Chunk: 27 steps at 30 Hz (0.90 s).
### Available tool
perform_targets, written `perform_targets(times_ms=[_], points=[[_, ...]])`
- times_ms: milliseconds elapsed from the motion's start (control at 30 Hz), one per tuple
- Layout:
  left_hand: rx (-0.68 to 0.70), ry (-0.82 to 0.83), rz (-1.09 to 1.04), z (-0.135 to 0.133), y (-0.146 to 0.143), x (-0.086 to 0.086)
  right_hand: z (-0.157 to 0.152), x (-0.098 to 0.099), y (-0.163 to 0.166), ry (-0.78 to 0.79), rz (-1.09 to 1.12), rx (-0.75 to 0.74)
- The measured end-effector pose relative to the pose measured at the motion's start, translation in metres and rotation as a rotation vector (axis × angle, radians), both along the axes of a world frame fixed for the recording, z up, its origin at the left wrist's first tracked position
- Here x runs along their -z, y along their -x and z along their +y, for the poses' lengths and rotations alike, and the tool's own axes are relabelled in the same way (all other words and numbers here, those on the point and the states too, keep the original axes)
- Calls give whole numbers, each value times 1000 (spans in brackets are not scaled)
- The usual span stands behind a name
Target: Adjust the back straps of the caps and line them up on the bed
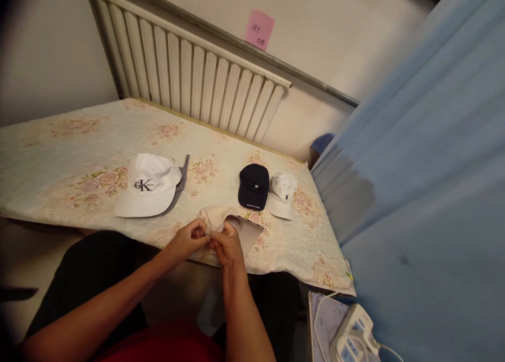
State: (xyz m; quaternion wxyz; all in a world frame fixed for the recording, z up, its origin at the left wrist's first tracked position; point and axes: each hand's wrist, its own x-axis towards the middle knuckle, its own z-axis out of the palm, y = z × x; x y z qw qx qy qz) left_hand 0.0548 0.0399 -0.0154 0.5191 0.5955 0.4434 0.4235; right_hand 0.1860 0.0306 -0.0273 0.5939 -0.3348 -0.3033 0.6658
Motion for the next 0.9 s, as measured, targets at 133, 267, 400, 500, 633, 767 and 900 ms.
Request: perform_targets(times_ms=[133,267,400,500,633,767,900], points=[[34,36,-51,0,-2,1,-2,-1,-2,-1,24,-6],[103,88,-122,0,-2,5,-3,2,-2,-3,39,-30],[168,151,-206,1,-1,9,-1,11,-3,23,33,-42],[201,213,-258,0,0,8,1,17,-5,23,30,-27],[186,259,-249,-3,3,5,0,17,-5,12,46,-28],[165,197,-239,-3,4,10,-2,14,-3,20,95,-32],[170,252,-376,-3,5,16,-3,15,-1,3,102,-32]])
